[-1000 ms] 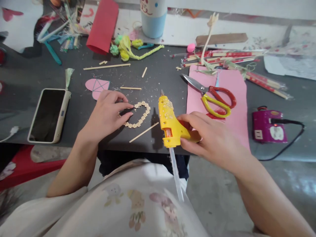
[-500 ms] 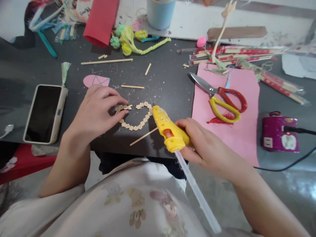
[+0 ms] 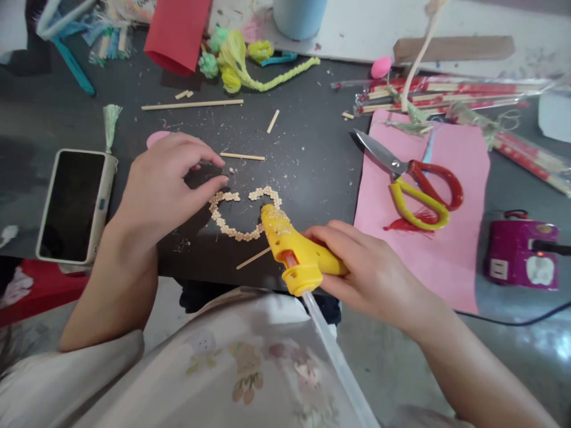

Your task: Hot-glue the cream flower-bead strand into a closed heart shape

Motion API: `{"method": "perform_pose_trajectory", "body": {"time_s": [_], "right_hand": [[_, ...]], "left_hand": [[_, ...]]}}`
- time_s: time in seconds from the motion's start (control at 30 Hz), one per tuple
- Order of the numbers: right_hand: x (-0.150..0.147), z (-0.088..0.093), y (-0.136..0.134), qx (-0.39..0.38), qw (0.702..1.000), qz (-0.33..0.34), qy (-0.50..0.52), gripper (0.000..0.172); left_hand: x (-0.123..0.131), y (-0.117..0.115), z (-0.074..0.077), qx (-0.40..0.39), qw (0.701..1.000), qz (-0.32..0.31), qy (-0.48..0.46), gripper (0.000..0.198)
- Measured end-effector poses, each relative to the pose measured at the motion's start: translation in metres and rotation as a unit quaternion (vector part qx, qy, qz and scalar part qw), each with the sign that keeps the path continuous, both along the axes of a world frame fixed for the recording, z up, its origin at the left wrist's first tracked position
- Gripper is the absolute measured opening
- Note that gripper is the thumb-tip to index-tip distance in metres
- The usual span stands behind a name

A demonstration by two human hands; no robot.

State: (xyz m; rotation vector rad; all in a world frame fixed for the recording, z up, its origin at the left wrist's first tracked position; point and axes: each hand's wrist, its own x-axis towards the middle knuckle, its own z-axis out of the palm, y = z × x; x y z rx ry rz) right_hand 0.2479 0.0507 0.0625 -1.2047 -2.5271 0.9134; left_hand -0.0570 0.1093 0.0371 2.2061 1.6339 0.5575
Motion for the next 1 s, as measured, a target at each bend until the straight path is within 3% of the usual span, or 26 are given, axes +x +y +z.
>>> {"method": "perform_pose_trajectory", "body": {"time_s": [0.27, 0.43, 0.47, 0.57, 0.63, 0.7, 0.87, 1.0], "right_hand": [[0.0, -0.004, 0.002, -0.011, 1.0, 0.007, 0.013, 0.029], [0.001, -0.005, 0.002, -0.026, 1.0, 0.008, 0.014, 0.031], [0.001, -0.005, 0.002, -0.027, 1.0, 0.008, 0.014, 0.03], [-0.001, -0.005, 0.003, -0.031, 0.999, 0.009, 0.008, 0.025], [-0.003, -0.005, 0.004, -0.037, 0.999, 0.008, 0.003, 0.023], [-0.005, -0.004, 0.005, -0.039, 0.999, 0.005, 0.005, 0.021], [-0.007, -0.006, 0.008, -0.019, 1.0, 0.001, 0.022, 0.022], [-0.004, -0.012, 0.009, 0.022, 0.999, -0.003, 0.041, 0.026]], "left_hand": [[-0.001, 0.007, -0.014, -0.031, 0.99, 0.071, -0.115, 0.01], [-0.002, 0.007, -0.016, -0.003, 0.984, 0.099, -0.145, 0.008], [-0.002, 0.007, -0.016, 0.0, 0.985, 0.095, -0.144, 0.014], [-0.004, 0.007, -0.015, -0.004, 0.991, 0.073, -0.114, 0.057], [-0.005, 0.007, -0.012, -0.001, 0.996, 0.056, -0.073, 0.068], [-0.006, 0.006, -0.009, 0.013, 0.998, 0.043, -0.032, 0.063], [-0.007, -0.003, -0.002, 0.037, 0.998, -0.027, 0.045, 0.024], [-0.004, -0.01, -0.007, 0.037, 0.993, -0.075, 0.083, 0.02]]}}
